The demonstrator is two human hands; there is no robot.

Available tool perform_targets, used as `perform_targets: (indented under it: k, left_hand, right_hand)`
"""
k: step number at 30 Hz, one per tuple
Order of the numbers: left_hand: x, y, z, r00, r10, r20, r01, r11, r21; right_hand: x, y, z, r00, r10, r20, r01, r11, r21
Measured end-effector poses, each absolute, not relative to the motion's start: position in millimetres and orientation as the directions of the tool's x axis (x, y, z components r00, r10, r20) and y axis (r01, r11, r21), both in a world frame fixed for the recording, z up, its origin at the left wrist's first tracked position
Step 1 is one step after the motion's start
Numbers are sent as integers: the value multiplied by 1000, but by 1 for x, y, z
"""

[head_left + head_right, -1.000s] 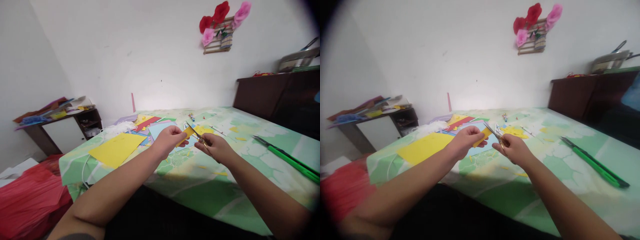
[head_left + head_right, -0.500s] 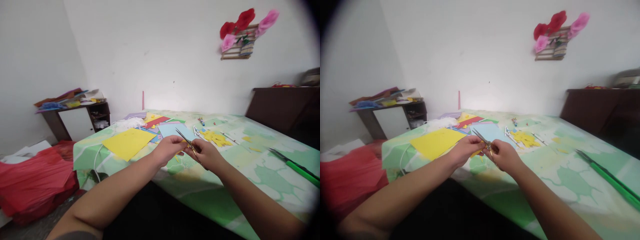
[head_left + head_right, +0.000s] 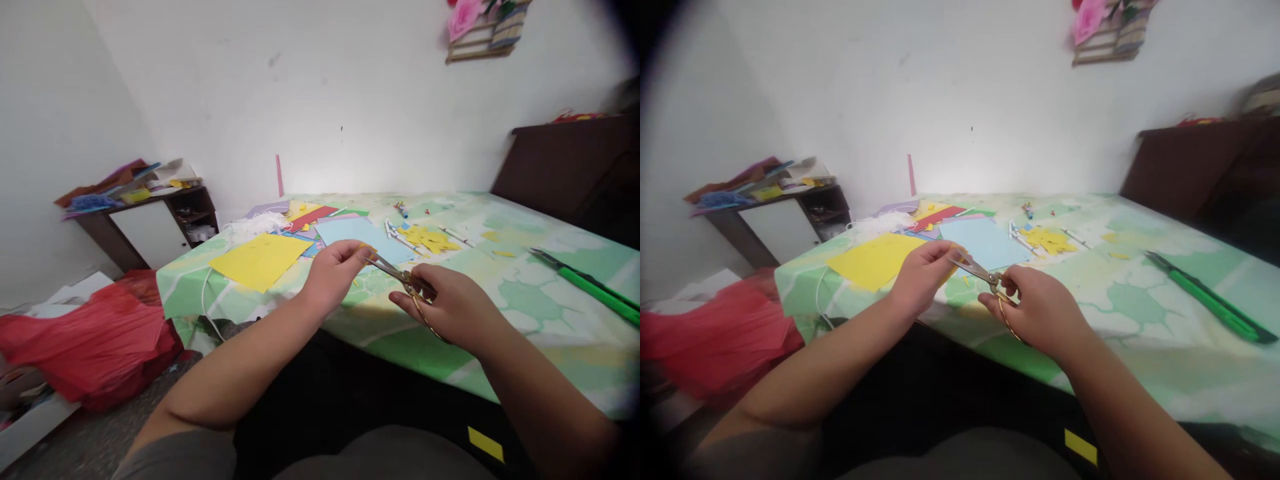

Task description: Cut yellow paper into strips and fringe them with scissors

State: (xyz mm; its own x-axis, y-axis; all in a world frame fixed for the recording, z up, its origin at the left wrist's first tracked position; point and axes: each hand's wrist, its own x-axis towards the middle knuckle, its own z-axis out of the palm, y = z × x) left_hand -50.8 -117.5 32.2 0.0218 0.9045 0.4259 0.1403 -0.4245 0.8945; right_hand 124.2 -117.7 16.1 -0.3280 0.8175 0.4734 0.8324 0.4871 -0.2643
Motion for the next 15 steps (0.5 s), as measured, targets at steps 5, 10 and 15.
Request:
perform_targets:
  k: [5, 10, 15]
  left_hand:
    - [-44, -117, 28, -9, 923, 384, 187, -376, 908]
    - [-40, -118, 26, 56, 929, 365, 177, -369, 912]
    - [-40, -124, 29, 116, 926, 358, 263, -376, 888]
  right_hand:
    - [131, -118, 12, -276, 842, 464, 848, 441, -295]
    - [130, -115, 8, -263, 860, 436, 858, 415, -301]
    - [127, -117, 9, -301, 845, 442, 846, 450, -286]
